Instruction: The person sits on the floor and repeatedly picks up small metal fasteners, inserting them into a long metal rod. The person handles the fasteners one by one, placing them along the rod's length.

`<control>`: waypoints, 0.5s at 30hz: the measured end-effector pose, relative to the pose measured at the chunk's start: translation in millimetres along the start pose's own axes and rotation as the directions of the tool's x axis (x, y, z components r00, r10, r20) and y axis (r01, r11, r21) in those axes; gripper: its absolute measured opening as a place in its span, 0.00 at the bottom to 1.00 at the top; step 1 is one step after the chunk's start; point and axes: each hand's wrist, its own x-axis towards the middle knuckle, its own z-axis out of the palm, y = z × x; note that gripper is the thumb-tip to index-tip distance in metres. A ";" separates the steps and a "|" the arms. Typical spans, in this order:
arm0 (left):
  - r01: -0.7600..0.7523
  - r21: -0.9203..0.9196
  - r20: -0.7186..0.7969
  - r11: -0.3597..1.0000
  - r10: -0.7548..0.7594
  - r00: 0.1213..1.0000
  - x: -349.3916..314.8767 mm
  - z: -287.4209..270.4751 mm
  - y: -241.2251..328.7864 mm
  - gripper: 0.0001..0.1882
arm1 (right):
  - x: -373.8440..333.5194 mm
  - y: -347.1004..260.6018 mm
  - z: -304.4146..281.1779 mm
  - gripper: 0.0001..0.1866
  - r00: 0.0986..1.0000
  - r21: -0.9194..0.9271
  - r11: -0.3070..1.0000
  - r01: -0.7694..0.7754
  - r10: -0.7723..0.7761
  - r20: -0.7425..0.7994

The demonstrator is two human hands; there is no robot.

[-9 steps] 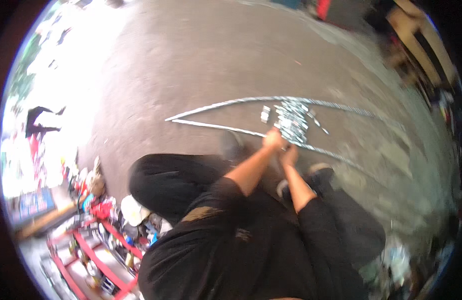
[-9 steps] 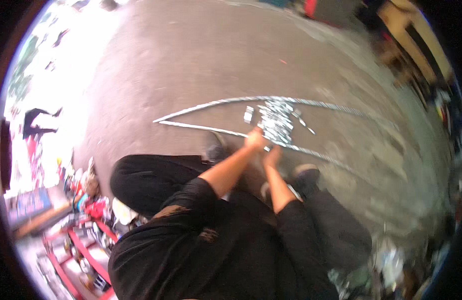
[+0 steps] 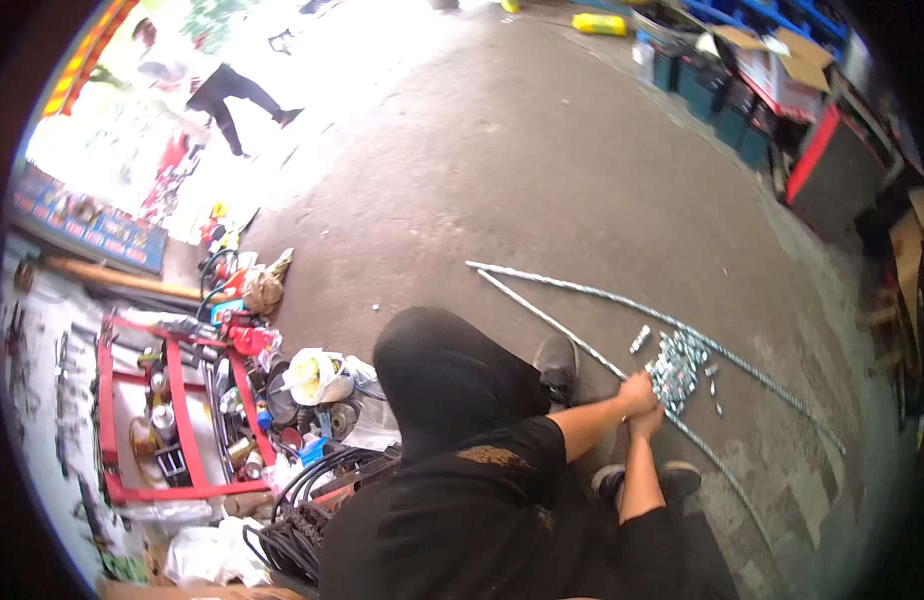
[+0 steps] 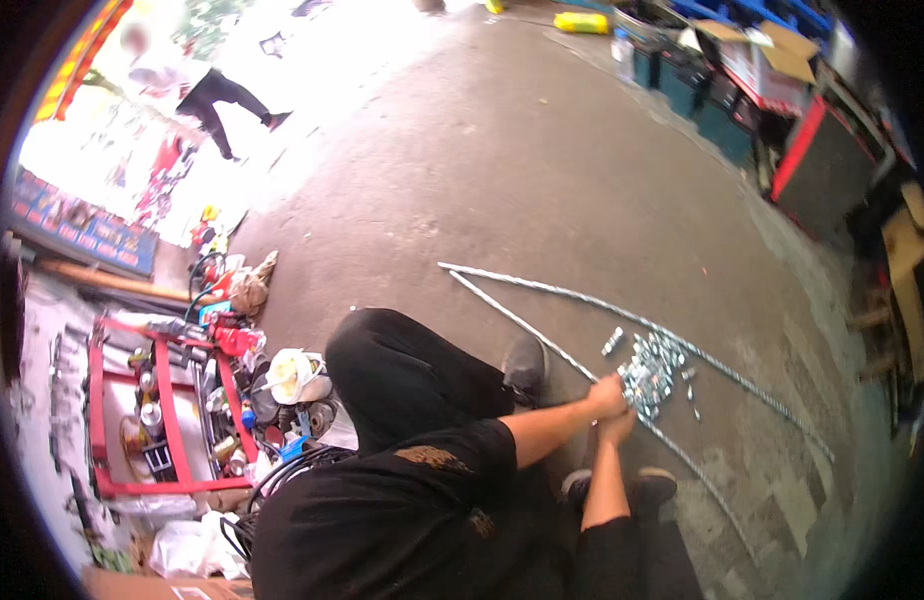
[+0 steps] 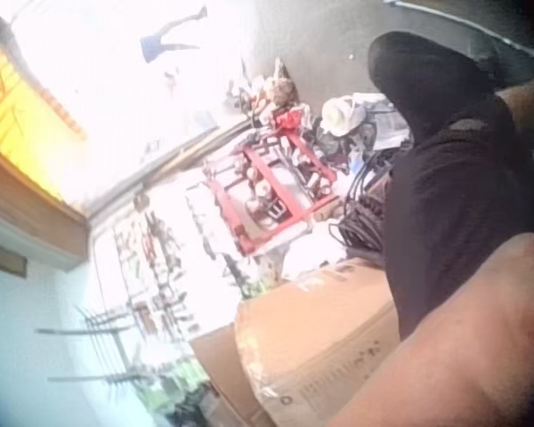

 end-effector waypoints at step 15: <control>0.051 -0.123 0.041 0.991 -0.046 0.998 28.1 -23.3 30.4 0.11 | 29.1 -93.4 23.6 0.07 0.969 -0.583 0.783 -0.215 0.099 -0.225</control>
